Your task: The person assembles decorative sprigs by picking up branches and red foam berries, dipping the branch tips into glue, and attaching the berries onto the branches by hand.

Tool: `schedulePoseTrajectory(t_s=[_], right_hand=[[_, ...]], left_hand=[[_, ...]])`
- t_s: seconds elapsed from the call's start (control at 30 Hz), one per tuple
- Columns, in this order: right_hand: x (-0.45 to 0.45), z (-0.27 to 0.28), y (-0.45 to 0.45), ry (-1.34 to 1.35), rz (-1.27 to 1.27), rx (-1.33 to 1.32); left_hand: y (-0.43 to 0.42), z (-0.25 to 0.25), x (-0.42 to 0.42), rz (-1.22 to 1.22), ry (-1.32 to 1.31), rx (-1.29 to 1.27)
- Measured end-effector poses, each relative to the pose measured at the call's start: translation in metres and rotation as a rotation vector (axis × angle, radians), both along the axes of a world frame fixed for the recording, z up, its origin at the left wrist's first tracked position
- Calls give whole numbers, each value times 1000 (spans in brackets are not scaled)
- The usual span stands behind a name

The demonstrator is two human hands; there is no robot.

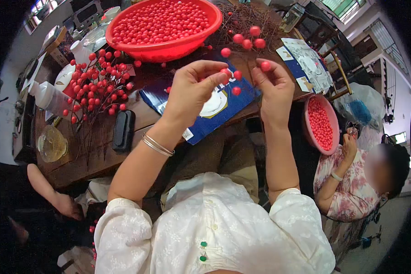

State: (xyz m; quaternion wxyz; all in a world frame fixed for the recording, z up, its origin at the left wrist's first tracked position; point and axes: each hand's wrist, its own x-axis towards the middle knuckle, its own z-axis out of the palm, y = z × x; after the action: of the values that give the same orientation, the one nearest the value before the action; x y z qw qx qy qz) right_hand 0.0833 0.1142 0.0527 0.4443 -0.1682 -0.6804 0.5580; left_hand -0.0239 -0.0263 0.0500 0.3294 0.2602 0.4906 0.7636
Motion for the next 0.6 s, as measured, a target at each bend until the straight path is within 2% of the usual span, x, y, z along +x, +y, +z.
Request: schedulePoseTrajectory(t_s=[0.07,0.2,0.23,0.37,0.6], right_hand=[[3,-1,1,-31,-55,57],[6,-1,5,-96,-183,226],[6,-1,4,-94,-185,224],[6,-3,2,-136,-246,301],[15,1,9,-148,-285,303]], left_hand=[[0,-7,-11,-10,-31,-21],[14,-50,-48,58,744,-198],[19,-53,-51,56,747,-199],[37,-59,-56,-29,1271,-500],[49,-69,-52,-82,1379,-591]])
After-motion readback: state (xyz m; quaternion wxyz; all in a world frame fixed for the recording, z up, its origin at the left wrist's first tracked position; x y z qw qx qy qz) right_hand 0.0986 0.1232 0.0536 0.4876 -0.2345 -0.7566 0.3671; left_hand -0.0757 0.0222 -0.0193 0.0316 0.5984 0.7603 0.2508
